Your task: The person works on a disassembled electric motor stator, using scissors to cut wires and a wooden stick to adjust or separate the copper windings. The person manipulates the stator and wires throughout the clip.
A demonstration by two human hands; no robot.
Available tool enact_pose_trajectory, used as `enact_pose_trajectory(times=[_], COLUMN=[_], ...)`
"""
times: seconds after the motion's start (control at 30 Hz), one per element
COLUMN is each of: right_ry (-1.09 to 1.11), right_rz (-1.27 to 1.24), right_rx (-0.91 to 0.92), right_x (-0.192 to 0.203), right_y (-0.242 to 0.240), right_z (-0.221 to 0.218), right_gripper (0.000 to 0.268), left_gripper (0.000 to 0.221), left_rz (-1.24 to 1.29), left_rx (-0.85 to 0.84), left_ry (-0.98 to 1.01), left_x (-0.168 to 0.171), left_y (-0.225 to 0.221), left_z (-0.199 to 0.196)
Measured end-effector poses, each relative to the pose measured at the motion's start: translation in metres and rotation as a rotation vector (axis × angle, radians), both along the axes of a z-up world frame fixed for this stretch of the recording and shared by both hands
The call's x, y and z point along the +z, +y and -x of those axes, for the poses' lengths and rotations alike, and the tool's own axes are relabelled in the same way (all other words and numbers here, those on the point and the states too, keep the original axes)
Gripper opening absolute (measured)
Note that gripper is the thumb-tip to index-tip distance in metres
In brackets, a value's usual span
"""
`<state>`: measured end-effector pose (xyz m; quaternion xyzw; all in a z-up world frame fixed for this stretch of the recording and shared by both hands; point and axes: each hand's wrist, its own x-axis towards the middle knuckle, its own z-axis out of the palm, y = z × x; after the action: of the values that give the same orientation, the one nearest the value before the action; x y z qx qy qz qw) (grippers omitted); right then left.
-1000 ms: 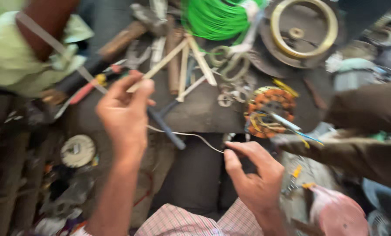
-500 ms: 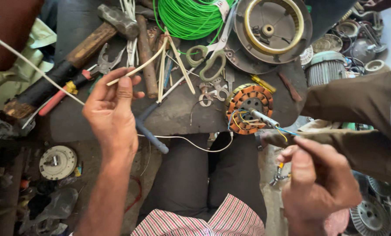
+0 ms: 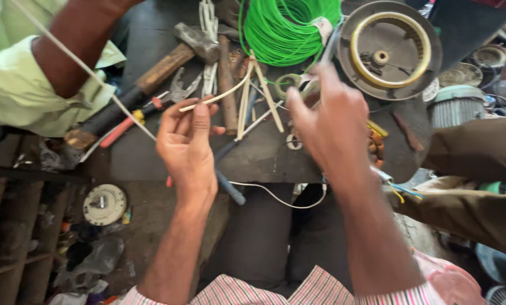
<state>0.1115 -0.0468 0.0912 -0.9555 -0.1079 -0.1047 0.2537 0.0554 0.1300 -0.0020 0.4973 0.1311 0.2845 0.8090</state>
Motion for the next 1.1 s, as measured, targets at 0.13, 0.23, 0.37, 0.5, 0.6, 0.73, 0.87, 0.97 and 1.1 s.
enact_pose_trajectory(times=[0.13, 0.23, 0.37, 0.5, 0.6, 0.73, 0.87, 0.97, 1.1], right_ry=[0.104, 0.166, 0.295, 0.507, 0.587, 0.869, 1.138, 1.359, 1.394], right_rz=[0.171, 0.182, 0.032, -0.478, -0.670, -1.322, -1.529, -1.522, -1.457], right_rx=[-0.029, -0.073, -0.156, -0.194, -0.125, -0.085, -0.085, -0.077, 0.125], right_x=[-0.023, -0.032, -0.022, 0.009, 0.020, -0.013, -0.037, -0.043, -0.051], right_y=[0.006, 0.005, -0.001, -0.017, -0.028, -0.002, 0.021, 0.025, 0.031], right_z=[-0.046, -0.061, -0.062, -0.029, 0.036, 0.097, 0.123, 0.126, 0.122], right_gripper=[0.059, 0.065, 0.059, 0.042, 0.035, 0.041, 0.052, 0.056, 0.040], left_gripper=[0.022, 0.022, 0.026, 0.031, 0.035, 0.037, 0.042, 0.046, 0.046], left_rz=[0.089, 0.150, 0.157, 0.153, 0.221, 0.302, 0.347, 0.341, 0.381], left_rx=[-0.051, -0.084, -0.096, -0.124, -0.163, -0.217, -0.274, -0.317, -0.361], left_ry=[-0.037, -0.070, -0.099, -0.058, -0.062, -0.150, -0.175, -0.184, -0.207], left_x=[-0.002, -0.002, -0.003, -0.004, -0.004, -0.011, -0.017, -0.020, -0.022], left_y=[0.002, -0.001, -0.002, 0.002, 0.006, 0.010, 0.015, 0.018, 0.021], left_z=[-0.003, -0.007, -0.013, -0.015, -0.018, -0.028, -0.036, -0.038, -0.040])
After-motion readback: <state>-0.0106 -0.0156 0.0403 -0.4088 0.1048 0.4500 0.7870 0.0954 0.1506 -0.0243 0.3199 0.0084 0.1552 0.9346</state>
